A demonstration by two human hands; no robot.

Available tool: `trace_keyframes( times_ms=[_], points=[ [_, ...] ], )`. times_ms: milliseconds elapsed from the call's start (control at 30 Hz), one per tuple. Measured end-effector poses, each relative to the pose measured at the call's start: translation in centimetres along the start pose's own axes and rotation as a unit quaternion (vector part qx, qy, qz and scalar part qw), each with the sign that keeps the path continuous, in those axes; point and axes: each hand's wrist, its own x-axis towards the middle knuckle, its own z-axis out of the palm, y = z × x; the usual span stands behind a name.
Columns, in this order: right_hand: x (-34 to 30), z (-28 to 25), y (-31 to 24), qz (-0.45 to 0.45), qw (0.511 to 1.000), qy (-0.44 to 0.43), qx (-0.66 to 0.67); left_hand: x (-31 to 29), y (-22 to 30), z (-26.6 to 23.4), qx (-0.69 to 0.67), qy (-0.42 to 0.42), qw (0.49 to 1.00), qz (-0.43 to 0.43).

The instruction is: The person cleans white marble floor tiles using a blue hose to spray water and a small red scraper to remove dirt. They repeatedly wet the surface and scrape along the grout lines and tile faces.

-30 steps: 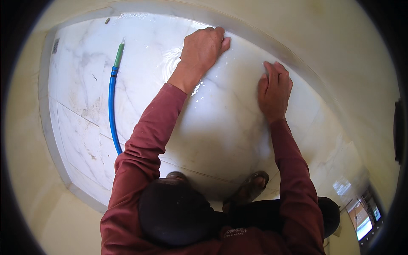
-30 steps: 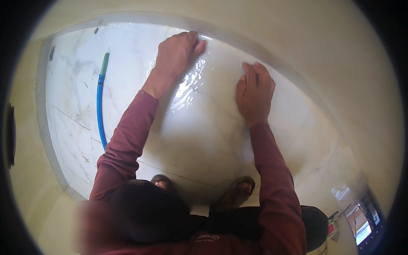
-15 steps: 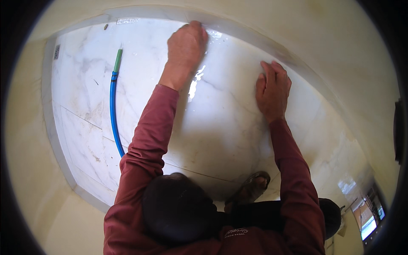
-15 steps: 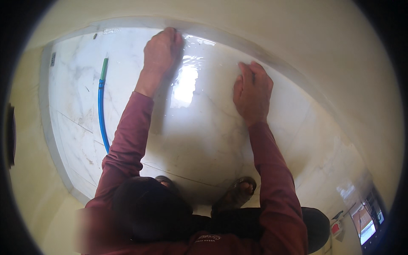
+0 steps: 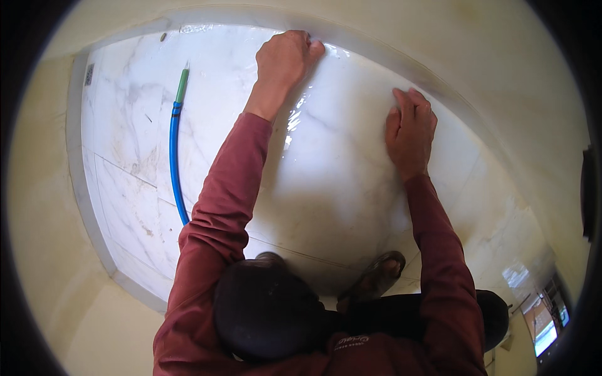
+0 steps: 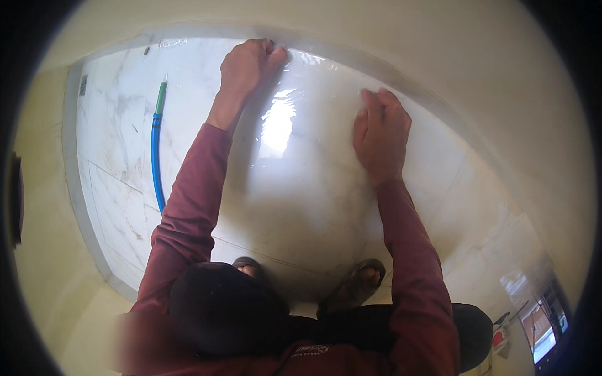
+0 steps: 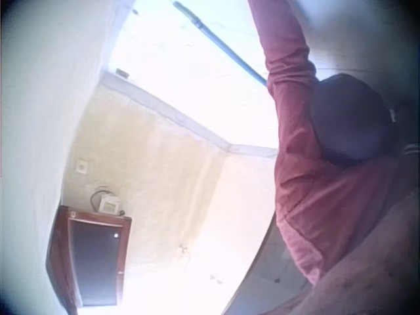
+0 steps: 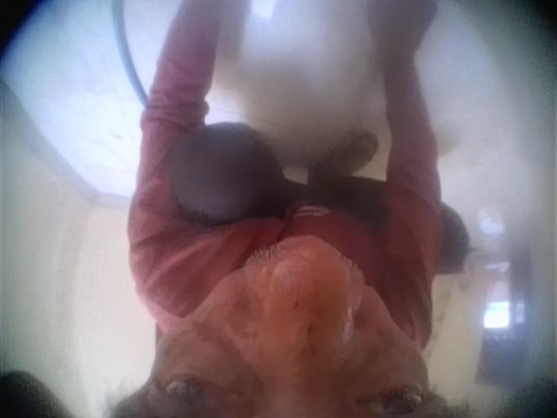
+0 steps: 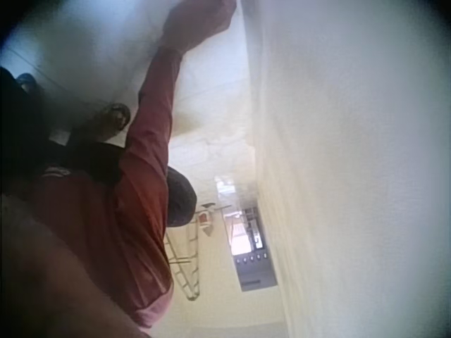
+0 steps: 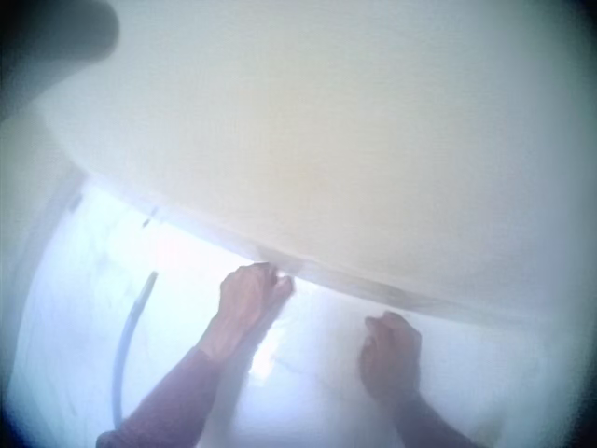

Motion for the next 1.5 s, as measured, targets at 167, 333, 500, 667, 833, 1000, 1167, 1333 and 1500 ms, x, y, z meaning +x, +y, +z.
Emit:
trace_keyframes(
  times_ms=[167,333,500,667,833,1000,1167,1333,1500],
  points=[
    [0.0,0.0,0.0,-0.005,1.000,0.001,-0.008,0.0,-0.1,0.6,-0.005,0.009,1.000,-0.015],
    [-0.1,0.0,-0.2,-0.003,1.000,0.004,-0.009,-0.1,-0.1,-0.2,0.018,-0.022,1.000,-0.002],
    [-0.1,0.1,-0.2,0.000,1.000,0.005,-0.009,0.2,-0.3,0.5,0.010,-0.003,1.000,-0.002],
    [0.0,0.0,-0.2,-0.007,1.000,0.014,0.006,-0.2,-0.4,-0.1,0.007,-0.033,0.999,0.015],
    [0.1,0.0,0.0,0.003,1.000,0.003,0.000,-0.8,1.5,0.3,0.056,-0.029,0.996,0.059],
    [0.0,0.1,-0.2,-0.001,1.000,0.006,-0.007,-0.7,0.9,0.8,0.041,-0.001,0.996,0.077],
    [-0.1,0.1,-0.1,-0.005,1.000,0.009,-0.013,-0.1,0.2,0.7,0.042,-0.047,0.996,0.061],
    [0.0,0.1,-0.4,0.000,1.000,0.010,-0.006,-0.8,0.5,0.4,0.031,-0.043,0.996,0.077],
    [-0.2,0.0,0.0,0.003,1.000,0.007,-0.008,-0.5,0.8,0.6,0.035,-0.034,0.997,0.063]
  ],
)
